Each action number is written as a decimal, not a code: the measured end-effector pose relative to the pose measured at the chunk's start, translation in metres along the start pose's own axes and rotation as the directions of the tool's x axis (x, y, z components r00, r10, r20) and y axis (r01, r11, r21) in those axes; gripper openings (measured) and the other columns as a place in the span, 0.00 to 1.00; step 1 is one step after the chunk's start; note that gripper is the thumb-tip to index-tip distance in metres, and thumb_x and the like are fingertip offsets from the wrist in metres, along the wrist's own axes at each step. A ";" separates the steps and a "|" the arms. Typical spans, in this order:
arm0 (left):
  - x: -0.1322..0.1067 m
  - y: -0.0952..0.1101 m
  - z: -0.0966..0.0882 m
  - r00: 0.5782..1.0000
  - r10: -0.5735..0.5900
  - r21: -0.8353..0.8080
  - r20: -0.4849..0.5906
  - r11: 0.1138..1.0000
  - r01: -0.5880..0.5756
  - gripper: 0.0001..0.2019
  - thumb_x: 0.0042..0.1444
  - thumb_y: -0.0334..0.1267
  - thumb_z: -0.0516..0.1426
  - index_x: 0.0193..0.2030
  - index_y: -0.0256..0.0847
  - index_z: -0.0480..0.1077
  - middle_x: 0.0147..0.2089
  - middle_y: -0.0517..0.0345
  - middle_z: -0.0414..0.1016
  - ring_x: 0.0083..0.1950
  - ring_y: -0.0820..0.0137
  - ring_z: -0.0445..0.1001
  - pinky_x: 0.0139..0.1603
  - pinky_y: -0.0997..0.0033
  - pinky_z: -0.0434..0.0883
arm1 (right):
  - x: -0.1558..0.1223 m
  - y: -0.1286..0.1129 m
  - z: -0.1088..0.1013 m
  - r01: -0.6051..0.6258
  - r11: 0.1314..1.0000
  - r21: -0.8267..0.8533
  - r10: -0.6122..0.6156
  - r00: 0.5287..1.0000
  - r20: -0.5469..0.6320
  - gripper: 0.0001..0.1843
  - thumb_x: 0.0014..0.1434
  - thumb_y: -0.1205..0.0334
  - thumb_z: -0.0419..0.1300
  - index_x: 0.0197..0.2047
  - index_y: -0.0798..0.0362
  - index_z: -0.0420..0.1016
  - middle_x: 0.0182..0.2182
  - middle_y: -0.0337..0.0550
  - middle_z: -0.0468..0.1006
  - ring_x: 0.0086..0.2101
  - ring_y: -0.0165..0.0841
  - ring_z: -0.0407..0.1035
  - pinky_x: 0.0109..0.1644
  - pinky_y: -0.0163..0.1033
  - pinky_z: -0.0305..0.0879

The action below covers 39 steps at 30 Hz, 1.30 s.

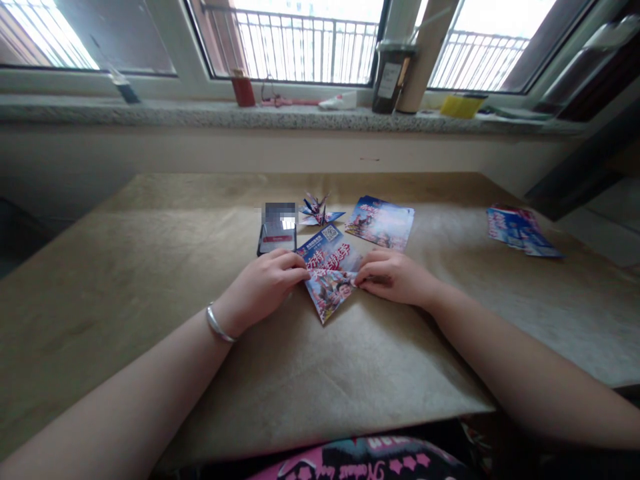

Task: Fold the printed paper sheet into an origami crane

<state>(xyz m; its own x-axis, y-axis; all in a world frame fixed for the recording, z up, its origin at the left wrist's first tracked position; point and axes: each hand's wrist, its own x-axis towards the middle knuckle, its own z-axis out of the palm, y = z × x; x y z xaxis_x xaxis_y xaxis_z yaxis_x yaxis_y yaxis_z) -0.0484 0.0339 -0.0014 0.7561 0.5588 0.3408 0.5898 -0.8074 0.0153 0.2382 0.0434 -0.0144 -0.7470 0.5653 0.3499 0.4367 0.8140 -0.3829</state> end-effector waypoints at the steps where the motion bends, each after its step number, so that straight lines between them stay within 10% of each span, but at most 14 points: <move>1: 0.000 0.000 0.000 1.000 0.003 0.003 0.020 1.000 -0.003 0.15 0.62 0.28 0.47 0.41 0.40 0.75 0.43 0.52 0.75 0.43 0.67 0.70 0.45 0.66 0.72 | 0.000 -0.001 0.000 -0.002 1.000 -0.017 0.003 1.000 0.016 0.07 0.58 0.66 0.57 0.35 0.51 0.77 0.34 0.44 0.77 0.36 0.32 0.69 0.42 0.38 0.65; 22: 0.000 0.008 -0.002 0.978 0.110 -0.145 0.179 0.986 -0.084 0.19 0.61 0.44 0.53 0.58 0.45 0.67 0.61 0.51 0.67 0.59 0.61 0.68 0.59 0.57 0.67 | 0.001 -0.003 0.006 0.045 0.992 -0.115 -0.038 0.997 0.061 0.11 0.63 0.61 0.54 0.38 0.50 0.78 0.38 0.44 0.78 0.39 0.33 0.71 0.44 0.39 0.68; 39: -0.001 0.006 -0.005 0.976 0.029 -0.158 0.214 0.987 0.006 0.10 0.59 0.40 0.54 0.45 0.40 0.69 0.55 0.51 0.71 0.53 0.63 0.71 0.53 0.61 0.71 | 0.003 -0.001 0.011 -0.060 0.997 0.045 0.060 0.998 -0.006 0.05 0.57 0.69 0.57 0.32 0.53 0.74 0.32 0.43 0.77 0.36 0.32 0.71 0.41 0.37 0.67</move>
<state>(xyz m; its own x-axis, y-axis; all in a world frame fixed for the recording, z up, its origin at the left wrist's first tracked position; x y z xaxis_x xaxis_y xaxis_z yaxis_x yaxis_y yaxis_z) -0.0471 0.0271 0.0033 0.8159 0.5630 0.1317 0.5419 -0.8240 0.1656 0.2300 0.0428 -0.0223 -0.7162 0.6143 0.3312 0.4580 0.7718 -0.4411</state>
